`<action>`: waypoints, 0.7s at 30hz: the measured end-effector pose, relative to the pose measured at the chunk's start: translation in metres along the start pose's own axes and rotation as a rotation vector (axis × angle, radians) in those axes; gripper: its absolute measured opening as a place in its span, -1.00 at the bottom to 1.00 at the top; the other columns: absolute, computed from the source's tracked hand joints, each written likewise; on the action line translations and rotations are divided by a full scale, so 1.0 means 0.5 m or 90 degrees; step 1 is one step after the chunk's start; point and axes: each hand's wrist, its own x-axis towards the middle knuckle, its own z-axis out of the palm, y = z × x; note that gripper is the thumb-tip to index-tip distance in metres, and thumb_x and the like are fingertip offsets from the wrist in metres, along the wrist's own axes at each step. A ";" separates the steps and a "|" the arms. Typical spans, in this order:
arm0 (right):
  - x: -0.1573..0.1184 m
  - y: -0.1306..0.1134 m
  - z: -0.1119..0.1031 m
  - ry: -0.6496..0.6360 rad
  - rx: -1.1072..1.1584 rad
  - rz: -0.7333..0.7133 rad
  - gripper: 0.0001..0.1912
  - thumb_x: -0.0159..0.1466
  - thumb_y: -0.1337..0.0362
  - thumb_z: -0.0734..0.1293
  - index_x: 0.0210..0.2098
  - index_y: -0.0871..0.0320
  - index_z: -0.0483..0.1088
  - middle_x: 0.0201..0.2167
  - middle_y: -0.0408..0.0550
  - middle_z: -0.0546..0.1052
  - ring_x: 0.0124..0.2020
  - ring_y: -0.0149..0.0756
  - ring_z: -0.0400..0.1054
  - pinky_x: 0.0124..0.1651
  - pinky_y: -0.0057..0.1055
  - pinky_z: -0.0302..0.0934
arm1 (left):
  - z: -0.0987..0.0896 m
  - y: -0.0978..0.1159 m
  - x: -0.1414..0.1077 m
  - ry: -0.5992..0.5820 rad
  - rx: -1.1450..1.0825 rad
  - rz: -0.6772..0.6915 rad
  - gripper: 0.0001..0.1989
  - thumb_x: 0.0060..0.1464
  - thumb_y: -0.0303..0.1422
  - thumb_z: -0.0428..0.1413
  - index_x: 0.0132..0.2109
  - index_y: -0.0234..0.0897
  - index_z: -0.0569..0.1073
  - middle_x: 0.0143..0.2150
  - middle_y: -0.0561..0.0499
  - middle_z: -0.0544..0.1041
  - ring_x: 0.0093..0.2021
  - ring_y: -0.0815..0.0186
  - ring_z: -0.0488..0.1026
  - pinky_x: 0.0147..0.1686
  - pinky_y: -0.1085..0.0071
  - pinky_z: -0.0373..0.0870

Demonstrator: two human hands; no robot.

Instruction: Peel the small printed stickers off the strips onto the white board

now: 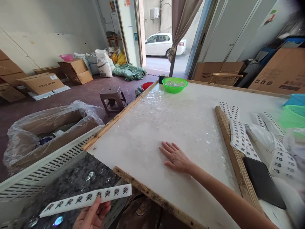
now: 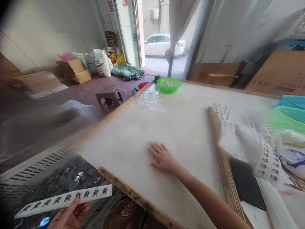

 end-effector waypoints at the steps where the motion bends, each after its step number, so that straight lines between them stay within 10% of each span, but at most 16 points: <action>1: -0.005 -0.009 0.003 0.002 0.002 -0.003 -0.27 0.25 -0.16 -0.05 0.29 0.04 -0.28 0.32 -0.01 -0.20 0.31 -0.08 -0.27 0.27 -0.01 -0.26 | 0.006 0.000 -0.009 -0.004 -0.006 0.009 -0.78 -0.53 -0.54 0.28 -0.53 -0.42 0.49 -0.60 -0.08 0.55 -0.60 0.25 0.47 -0.61 0.48 0.52; 11: -0.023 -0.045 -0.013 0.047 0.132 0.023 -0.38 0.33 0.01 -0.06 0.29 0.13 -0.25 0.30 0.06 -0.05 0.30 -0.15 -0.22 0.28 0.02 -0.24 | 0.007 -0.022 -0.077 -0.088 0.000 0.088 -0.61 -0.64 -0.34 0.40 -0.52 -0.37 0.49 -0.62 0.00 0.54 -0.61 0.33 0.45 -0.64 0.52 0.46; 21: -0.022 -0.194 -0.076 0.116 0.431 0.025 -0.72 0.26 0.20 0.16 -0.09 0.07 0.36 -0.08 0.04 0.44 -0.02 -0.19 0.29 0.07 -0.19 0.16 | -0.011 -0.045 -0.108 -0.102 0.075 0.165 -0.62 -0.46 -0.19 0.36 -0.45 -0.33 0.51 -0.58 0.00 0.54 -0.55 0.29 0.45 -0.55 0.43 0.45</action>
